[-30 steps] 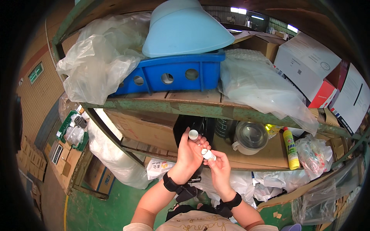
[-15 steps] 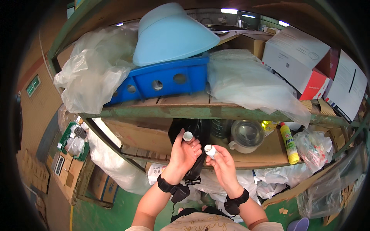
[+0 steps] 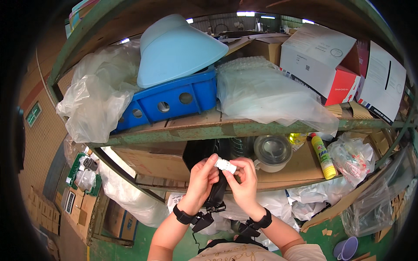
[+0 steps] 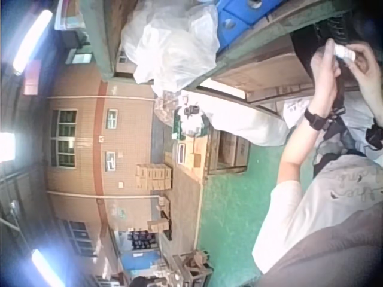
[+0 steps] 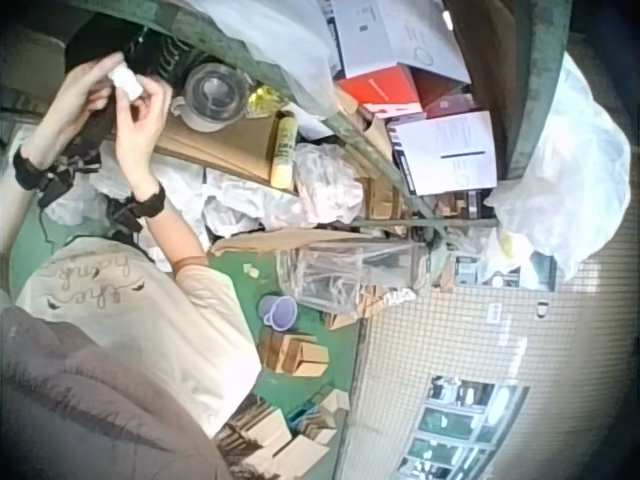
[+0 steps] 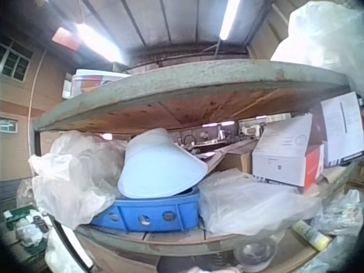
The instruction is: The recorder retrieves items from industrial shelving, prepares a testing solution in a bowl, and then puts on gloves to inspect metallic piston parts at a workstation.
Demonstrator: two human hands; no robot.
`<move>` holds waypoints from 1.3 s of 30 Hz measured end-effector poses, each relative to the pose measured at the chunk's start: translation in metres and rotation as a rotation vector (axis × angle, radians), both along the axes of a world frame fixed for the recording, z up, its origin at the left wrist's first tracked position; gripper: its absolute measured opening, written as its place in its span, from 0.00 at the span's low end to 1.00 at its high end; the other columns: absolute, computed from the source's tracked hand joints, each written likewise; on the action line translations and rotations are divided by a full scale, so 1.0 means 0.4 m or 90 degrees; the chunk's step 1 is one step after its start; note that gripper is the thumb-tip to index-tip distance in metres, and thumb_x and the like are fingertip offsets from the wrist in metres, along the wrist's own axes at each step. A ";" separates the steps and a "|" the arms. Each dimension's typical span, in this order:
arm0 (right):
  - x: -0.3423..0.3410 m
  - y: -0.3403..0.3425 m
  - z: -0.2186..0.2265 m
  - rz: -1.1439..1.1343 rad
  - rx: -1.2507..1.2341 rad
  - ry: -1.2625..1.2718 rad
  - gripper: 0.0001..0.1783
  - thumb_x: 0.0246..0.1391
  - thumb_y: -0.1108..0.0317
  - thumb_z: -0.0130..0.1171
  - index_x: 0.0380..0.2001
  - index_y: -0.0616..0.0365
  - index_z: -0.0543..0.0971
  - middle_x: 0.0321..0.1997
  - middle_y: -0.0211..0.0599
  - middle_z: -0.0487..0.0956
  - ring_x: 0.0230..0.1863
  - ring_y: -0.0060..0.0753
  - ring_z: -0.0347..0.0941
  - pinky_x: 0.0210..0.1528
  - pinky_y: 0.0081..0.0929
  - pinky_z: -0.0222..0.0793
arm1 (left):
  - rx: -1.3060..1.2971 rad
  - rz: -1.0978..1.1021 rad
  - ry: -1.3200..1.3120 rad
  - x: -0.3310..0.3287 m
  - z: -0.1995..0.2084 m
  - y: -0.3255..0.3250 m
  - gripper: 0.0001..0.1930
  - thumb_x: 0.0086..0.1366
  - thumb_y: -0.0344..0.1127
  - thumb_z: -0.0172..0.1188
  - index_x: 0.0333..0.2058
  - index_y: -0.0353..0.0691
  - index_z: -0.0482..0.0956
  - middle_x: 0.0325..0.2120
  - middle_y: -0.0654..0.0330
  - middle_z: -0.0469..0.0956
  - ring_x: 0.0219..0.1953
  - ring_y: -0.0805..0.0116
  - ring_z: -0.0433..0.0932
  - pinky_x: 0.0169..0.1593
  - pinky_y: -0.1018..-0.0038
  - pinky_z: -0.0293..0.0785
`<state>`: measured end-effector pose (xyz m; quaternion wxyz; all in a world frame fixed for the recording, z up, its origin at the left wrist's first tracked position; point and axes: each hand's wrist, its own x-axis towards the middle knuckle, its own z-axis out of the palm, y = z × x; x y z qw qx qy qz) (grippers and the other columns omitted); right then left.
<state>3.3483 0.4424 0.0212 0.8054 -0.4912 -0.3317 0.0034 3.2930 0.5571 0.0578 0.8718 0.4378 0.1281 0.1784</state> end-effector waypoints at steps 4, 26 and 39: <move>-0.002 0.002 0.015 -0.089 -0.032 -0.088 0.15 0.51 0.82 0.61 0.42 0.64 0.73 0.44 0.37 0.69 0.46 0.28 0.72 0.43 0.21 0.73 | 0.054 0.034 0.004 0.001 0.000 0.000 0.12 0.62 0.40 0.64 0.29 0.38 0.76 0.16 0.75 0.63 0.16 0.87 0.53 0.19 0.84 0.48; 0.034 -0.026 0.047 0.251 -0.200 0.144 0.15 0.65 0.61 0.50 0.47 0.62 0.68 0.24 0.30 0.74 0.22 0.12 0.65 0.21 0.12 0.58 | 0.170 0.097 0.029 -0.020 0.005 0.019 0.11 0.61 0.34 0.65 0.35 0.31 0.79 0.17 0.73 0.67 0.16 0.87 0.56 0.19 0.84 0.50; 0.113 0.022 0.073 -0.110 -0.421 -0.380 0.15 0.46 0.69 0.63 0.38 0.60 0.76 0.33 0.44 0.76 0.37 0.48 0.73 0.40 0.41 0.68 | -0.027 0.058 0.001 -0.180 -0.038 0.109 0.20 0.71 0.46 0.50 0.42 0.30 0.75 0.16 0.73 0.53 0.18 0.83 0.51 0.20 0.84 0.47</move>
